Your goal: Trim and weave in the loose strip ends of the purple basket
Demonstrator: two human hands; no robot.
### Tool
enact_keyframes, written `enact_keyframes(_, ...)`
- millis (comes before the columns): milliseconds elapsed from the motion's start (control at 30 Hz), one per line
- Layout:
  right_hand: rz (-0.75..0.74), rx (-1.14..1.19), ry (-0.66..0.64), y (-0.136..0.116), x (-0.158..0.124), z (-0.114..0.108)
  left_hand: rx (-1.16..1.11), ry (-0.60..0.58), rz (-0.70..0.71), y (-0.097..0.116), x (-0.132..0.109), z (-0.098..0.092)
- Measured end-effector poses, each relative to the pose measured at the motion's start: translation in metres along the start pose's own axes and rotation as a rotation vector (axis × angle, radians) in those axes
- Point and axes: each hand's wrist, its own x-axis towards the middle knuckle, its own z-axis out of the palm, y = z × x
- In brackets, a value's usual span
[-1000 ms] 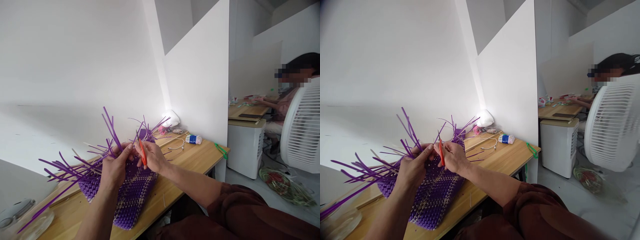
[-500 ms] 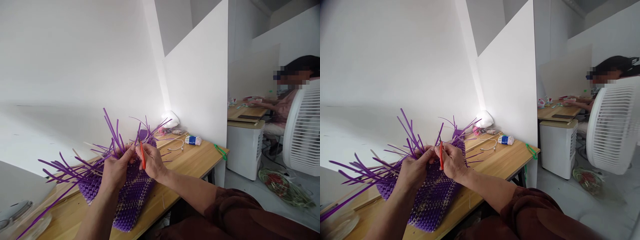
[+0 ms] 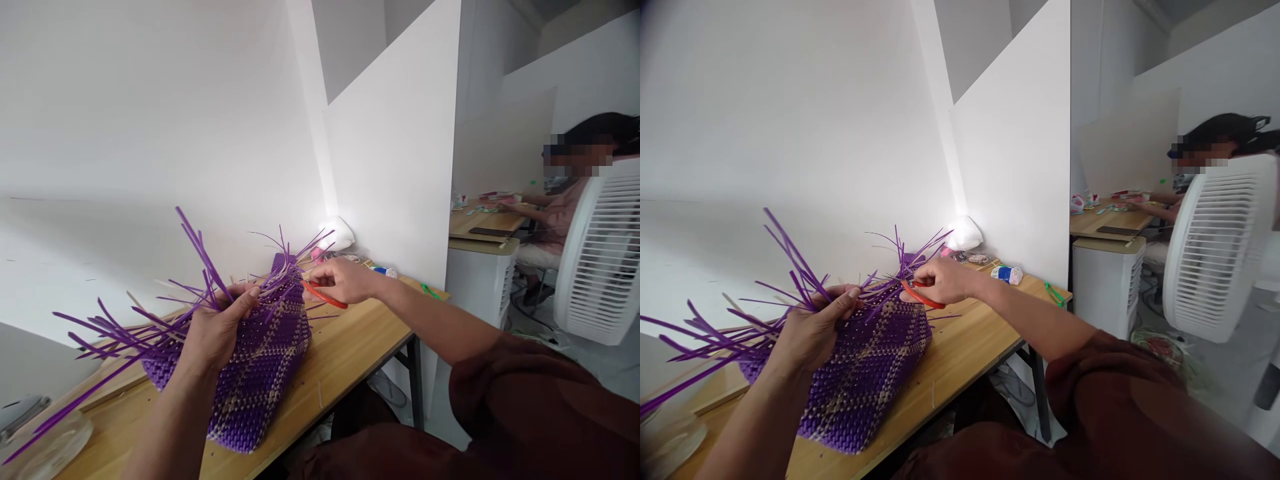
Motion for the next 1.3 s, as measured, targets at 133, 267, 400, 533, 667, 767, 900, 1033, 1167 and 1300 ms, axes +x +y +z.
enact_keyframes(133,0.016,-0.141,-0.080,-0.005,-0.001,-0.015,0.102,-0.037,0.024,0.000,-0.001,-0.002)
enact_keyframes(267,0.012,-0.191,-0.101,-0.010,0.002,-0.014,0.149,-0.050,-0.019,0.002,-0.002,-0.002)
enact_keyframes(400,0.007,-0.210,-0.092,-0.015,0.005,-0.013,0.196,-0.051,0.018,0.004,-0.003,-0.002)
enact_keyframes(533,0.020,-0.239,-0.106,-0.018,0.004,-0.014,0.237,-0.066,0.011,0.003,-0.004,-0.004)
enact_keyframes(667,0.022,-0.246,-0.125,-0.019,0.003,-0.015,0.261,-0.077,0.013,0.002,-0.003,-0.005)
enact_keyframes(767,0.011,-0.256,-0.121,-0.019,0.003,-0.016,0.290,-0.077,0.026,0.002,-0.003,-0.006)
enact_keyframes(900,-0.025,-0.242,-0.128,-0.021,0.002,-0.017,0.281,-0.075,0.028,0.002,-0.003,-0.006)
enact_keyframes(1033,-0.037,-0.162,-0.085,-0.022,-0.001,-0.016,0.262,-0.077,0.015,0.003,-0.003,-0.005)
enact_keyframes(1167,0.015,0.128,0.075,-0.025,0.008,-0.010,0.232,-0.112,0.005,0.008,-0.005,-0.002)
enact_keyframes(1300,-0.031,0.449,0.207,-0.037,0.038,0.006,0.281,-0.140,0.006,0.014,-0.008,0.000)
